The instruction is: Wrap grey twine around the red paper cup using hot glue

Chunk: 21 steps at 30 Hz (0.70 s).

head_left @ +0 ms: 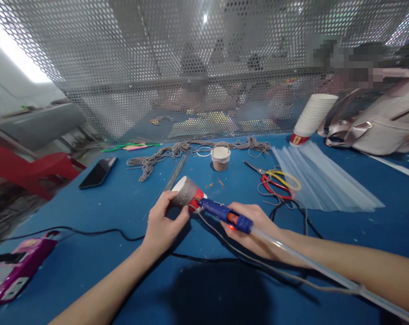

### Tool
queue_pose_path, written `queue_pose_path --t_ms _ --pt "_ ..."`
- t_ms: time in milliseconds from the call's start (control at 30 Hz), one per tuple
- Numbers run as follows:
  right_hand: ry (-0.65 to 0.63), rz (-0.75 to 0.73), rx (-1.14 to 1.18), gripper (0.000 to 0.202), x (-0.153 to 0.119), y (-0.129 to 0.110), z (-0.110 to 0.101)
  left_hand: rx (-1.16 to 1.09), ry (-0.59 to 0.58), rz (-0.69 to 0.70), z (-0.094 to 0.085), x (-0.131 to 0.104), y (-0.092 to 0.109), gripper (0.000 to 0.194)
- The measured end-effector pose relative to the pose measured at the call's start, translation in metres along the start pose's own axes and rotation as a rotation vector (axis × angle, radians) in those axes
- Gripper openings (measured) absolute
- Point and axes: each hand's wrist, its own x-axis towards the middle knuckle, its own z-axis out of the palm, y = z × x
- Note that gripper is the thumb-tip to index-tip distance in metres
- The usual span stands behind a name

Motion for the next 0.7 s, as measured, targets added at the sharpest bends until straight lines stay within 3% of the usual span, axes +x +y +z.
queue_pose_path --t_ms 133,233,400,700 --pt "-0.056 -0.008 0.013 0.012 0.0 -0.004 -0.003 0.012 -0.013 -0.02 -0.001 0.001 0.001 0.017" --pt "-0.03 0.001 0.003 0.012 0.002 -0.006 -0.004 0.009 -0.017 -0.011 -0.002 0.002 0.002 0.016" --pt "-0.014 0.137 0.043 0.016 0.006 -0.008 -0.007 -0.019 -0.036 0.021 -0.003 0.003 0.0 0.015" --pt "-0.026 0.233 0.138 0.018 0.009 -0.01 -0.012 -0.114 -0.038 0.009 -0.005 0.003 -0.005 0.017"
